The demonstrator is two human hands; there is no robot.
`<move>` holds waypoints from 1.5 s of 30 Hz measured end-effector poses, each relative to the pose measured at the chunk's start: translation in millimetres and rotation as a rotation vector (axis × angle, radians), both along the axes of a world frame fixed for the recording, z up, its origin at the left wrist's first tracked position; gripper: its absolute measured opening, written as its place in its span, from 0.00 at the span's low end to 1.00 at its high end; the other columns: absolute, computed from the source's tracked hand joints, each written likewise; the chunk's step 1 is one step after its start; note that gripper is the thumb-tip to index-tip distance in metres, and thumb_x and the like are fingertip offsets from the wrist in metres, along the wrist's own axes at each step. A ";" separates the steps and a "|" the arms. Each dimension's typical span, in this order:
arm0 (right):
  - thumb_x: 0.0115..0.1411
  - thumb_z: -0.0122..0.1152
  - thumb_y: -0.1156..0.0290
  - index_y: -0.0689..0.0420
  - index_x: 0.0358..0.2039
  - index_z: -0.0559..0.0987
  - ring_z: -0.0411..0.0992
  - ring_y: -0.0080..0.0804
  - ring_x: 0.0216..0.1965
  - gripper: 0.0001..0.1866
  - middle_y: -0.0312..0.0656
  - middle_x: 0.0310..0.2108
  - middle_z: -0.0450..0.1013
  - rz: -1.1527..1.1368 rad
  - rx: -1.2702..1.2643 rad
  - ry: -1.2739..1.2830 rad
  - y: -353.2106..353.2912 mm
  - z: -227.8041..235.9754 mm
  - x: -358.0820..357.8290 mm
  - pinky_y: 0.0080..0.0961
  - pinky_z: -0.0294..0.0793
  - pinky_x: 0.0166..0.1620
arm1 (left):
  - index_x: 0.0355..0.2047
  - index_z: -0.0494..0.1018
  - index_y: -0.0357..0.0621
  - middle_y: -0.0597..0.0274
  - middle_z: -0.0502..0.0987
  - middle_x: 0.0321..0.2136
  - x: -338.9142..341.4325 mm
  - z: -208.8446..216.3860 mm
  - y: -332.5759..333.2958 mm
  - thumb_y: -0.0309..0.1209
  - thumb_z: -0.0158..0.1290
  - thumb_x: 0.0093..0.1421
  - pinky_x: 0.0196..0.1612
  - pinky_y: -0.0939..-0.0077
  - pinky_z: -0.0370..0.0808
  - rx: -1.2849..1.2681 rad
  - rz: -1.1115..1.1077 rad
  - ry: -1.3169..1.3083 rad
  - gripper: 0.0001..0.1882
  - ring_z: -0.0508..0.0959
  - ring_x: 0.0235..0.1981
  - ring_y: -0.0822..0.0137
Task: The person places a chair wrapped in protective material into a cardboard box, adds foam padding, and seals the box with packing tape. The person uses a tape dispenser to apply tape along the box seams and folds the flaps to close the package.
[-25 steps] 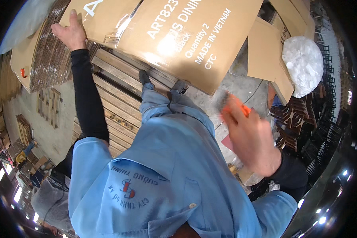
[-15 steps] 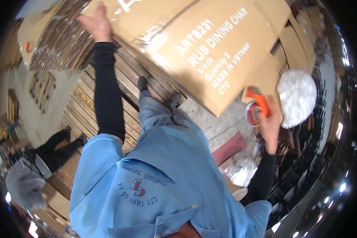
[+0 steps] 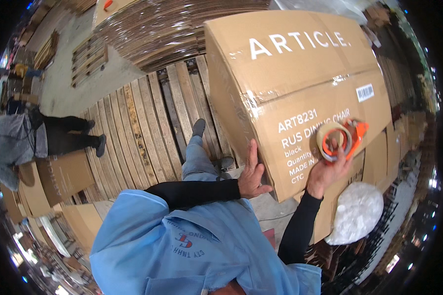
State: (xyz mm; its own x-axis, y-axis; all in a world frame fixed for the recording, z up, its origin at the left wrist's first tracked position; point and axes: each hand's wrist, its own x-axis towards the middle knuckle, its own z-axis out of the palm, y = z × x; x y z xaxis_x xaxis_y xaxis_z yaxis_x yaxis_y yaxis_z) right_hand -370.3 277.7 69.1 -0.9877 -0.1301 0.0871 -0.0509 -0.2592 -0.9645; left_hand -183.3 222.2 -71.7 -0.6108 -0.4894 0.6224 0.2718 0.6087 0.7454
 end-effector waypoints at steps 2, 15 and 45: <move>0.64 0.54 0.73 0.64 0.63 0.66 0.76 0.39 0.50 0.27 0.49 0.57 0.70 -0.027 -0.069 -0.006 10.6 -2.4 -3.0 0.39 0.76 0.55 | 0.70 0.28 0.27 0.28 0.24 0.71 -4.4 21.7 -31.3 0.56 0.44 0.68 0.72 0.45 0.30 0.217 0.075 -0.046 0.54 0.27 0.74 0.38; 0.62 0.52 0.67 0.65 0.70 0.54 0.67 0.47 0.60 0.38 0.56 0.64 0.62 -0.510 0.039 0.185 9.2 -14.7 157.7 0.43 0.69 0.62 | 0.54 0.74 0.38 0.56 0.82 0.47 -83.1 41.6 -435.2 0.52 0.46 0.71 0.56 0.70 0.73 0.968 0.069 -0.260 0.29 0.79 0.50 0.63; 0.63 0.62 0.66 0.56 0.61 0.70 0.71 0.42 0.55 0.26 0.48 0.56 0.71 0.381 -0.435 -0.097 -152.5 41.7 48.2 0.38 0.74 0.56 | 0.42 0.78 0.45 0.40 0.79 0.36 405.9 -263.2 -257.2 0.42 0.46 0.66 0.42 0.47 0.76 0.449 0.593 -1.304 0.16 0.80 0.40 0.42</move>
State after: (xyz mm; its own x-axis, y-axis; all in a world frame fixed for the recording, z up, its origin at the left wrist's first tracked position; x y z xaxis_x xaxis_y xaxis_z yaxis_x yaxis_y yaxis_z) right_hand -322.1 125.1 110.8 -0.8844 -0.4501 0.1233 0.2070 -0.6152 -0.7607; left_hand 222.6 -35.0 -334.9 -0.2531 -0.8552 -0.4523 -0.9094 0.0508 0.4129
